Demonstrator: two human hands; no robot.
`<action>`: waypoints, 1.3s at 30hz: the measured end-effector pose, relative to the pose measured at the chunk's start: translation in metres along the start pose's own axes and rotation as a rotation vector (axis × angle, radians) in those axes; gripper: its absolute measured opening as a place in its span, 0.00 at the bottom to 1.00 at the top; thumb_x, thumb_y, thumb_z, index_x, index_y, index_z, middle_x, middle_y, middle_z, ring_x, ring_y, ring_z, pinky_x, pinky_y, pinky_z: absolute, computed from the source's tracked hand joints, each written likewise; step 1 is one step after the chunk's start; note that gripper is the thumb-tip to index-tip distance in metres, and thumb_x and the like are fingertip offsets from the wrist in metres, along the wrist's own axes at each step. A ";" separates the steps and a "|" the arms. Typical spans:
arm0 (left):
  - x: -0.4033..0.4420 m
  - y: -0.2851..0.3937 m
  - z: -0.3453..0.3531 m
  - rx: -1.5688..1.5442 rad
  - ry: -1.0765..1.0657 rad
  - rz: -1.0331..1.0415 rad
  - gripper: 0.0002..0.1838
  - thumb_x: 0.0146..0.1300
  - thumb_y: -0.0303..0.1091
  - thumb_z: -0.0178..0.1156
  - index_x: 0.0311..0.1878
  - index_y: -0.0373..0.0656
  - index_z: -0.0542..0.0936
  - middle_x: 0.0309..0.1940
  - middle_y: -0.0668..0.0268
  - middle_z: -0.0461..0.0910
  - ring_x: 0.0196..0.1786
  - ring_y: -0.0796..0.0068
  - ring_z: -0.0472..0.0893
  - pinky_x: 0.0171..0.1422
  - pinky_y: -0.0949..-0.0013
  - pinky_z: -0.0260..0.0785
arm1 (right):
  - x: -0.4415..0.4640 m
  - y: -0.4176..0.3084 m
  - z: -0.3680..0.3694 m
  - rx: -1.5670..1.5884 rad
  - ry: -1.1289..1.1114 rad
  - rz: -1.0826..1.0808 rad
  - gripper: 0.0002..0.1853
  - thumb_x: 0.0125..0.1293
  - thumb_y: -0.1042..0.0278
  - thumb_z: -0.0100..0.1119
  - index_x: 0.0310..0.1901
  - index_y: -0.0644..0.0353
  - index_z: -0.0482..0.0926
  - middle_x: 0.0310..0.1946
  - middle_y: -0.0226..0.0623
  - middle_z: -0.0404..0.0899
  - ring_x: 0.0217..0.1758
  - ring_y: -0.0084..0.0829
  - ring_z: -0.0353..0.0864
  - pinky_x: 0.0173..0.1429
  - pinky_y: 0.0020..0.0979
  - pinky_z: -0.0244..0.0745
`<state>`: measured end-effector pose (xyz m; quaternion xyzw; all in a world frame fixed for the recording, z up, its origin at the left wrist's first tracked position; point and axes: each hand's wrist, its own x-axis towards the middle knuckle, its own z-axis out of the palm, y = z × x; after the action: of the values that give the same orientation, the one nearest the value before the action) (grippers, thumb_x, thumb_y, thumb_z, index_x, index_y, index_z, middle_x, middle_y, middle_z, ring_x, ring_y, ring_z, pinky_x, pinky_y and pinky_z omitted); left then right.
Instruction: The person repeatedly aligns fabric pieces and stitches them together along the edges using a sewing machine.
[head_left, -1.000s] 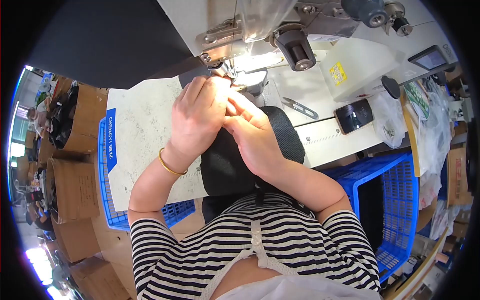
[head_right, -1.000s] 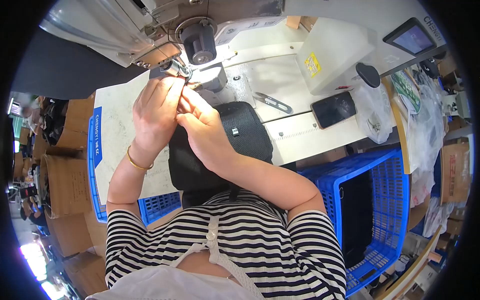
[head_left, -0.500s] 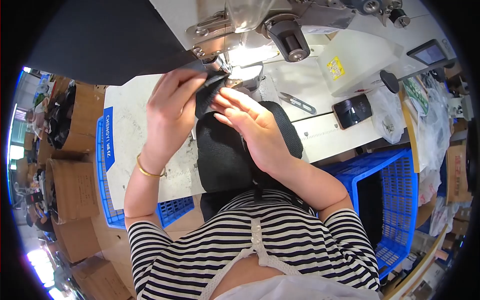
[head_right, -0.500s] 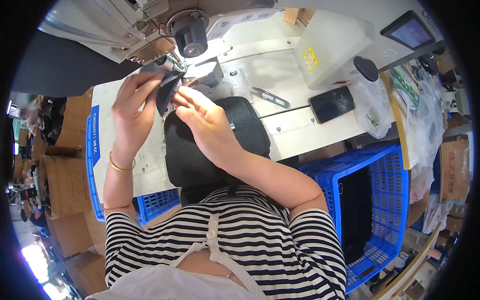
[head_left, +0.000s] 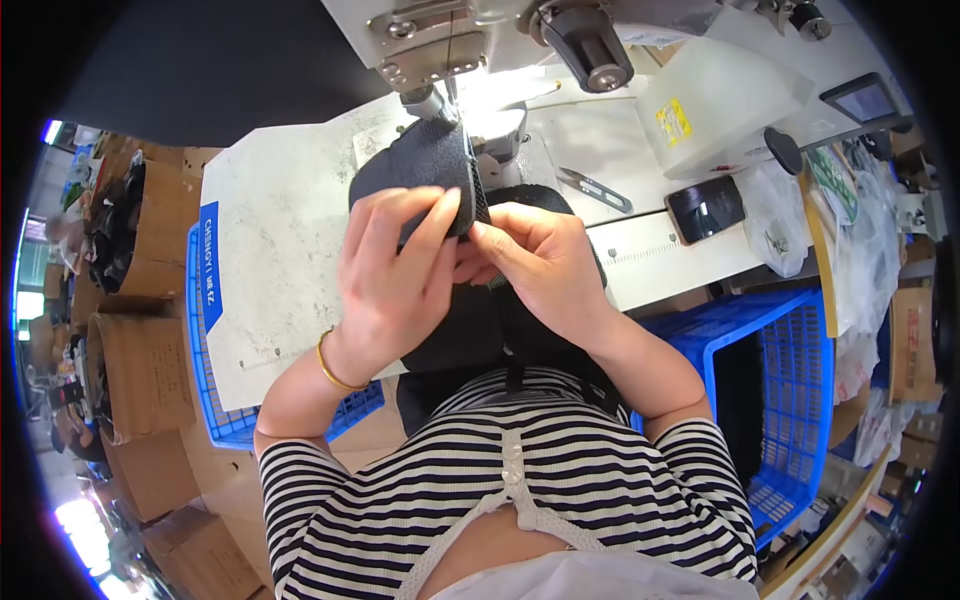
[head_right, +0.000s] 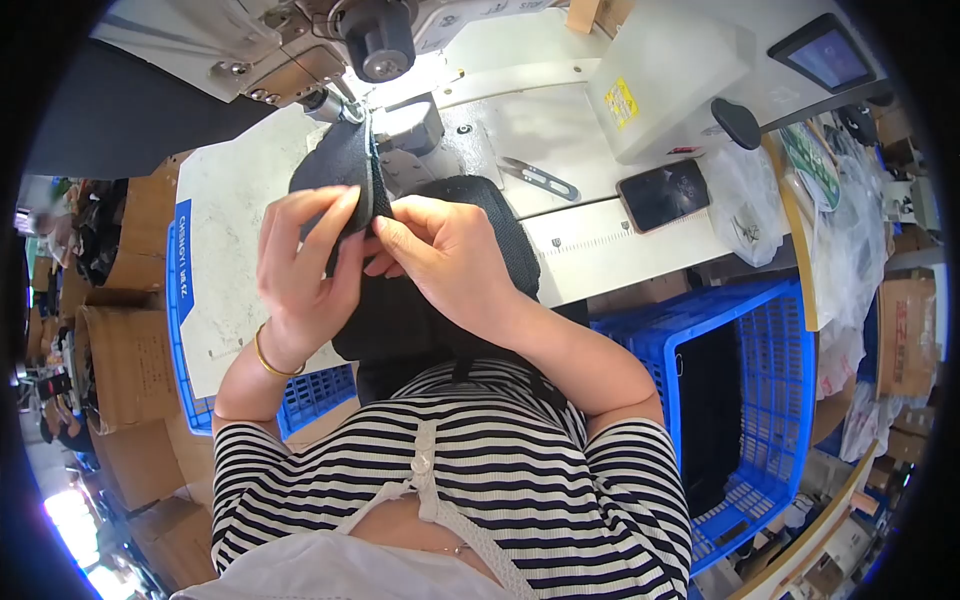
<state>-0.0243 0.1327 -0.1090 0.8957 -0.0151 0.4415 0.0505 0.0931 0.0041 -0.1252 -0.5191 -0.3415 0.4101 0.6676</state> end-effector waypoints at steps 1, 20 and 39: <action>-0.004 -0.003 0.000 -0.008 0.015 0.046 0.23 0.38 0.16 0.64 0.44 0.32 0.84 0.40 0.58 0.80 0.41 0.62 0.80 0.40 0.67 0.77 | -0.001 0.001 -0.001 -0.016 -0.003 0.002 0.11 0.73 0.73 0.50 0.39 0.71 0.81 0.32 0.36 0.85 0.34 0.23 0.85 0.40 0.23 0.82; -0.009 -0.016 0.013 0.209 0.078 0.265 0.20 0.41 0.25 0.65 0.43 0.32 0.86 0.42 0.58 0.81 0.44 0.62 0.82 0.46 0.63 0.79 | 0.005 -0.006 0.007 -0.135 0.137 -0.121 0.13 0.68 0.69 0.53 0.28 0.67 0.78 0.20 0.35 0.82 0.21 0.18 0.79 0.27 0.21 0.73; 0.017 -0.064 0.027 0.198 0.109 0.321 0.19 0.40 0.26 0.63 0.40 0.34 0.84 0.42 0.60 0.83 0.45 0.64 0.83 0.45 0.65 0.78 | 0.036 0.002 0.001 -0.005 0.123 -0.181 0.11 0.72 0.70 0.53 0.38 0.67 0.82 0.27 0.36 0.85 0.24 0.17 0.79 0.30 0.20 0.75</action>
<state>0.0125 0.1937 -0.1168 0.8571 -0.1112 0.4912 -0.1083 0.1075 0.0376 -0.1255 -0.5121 -0.3464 0.3145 0.7204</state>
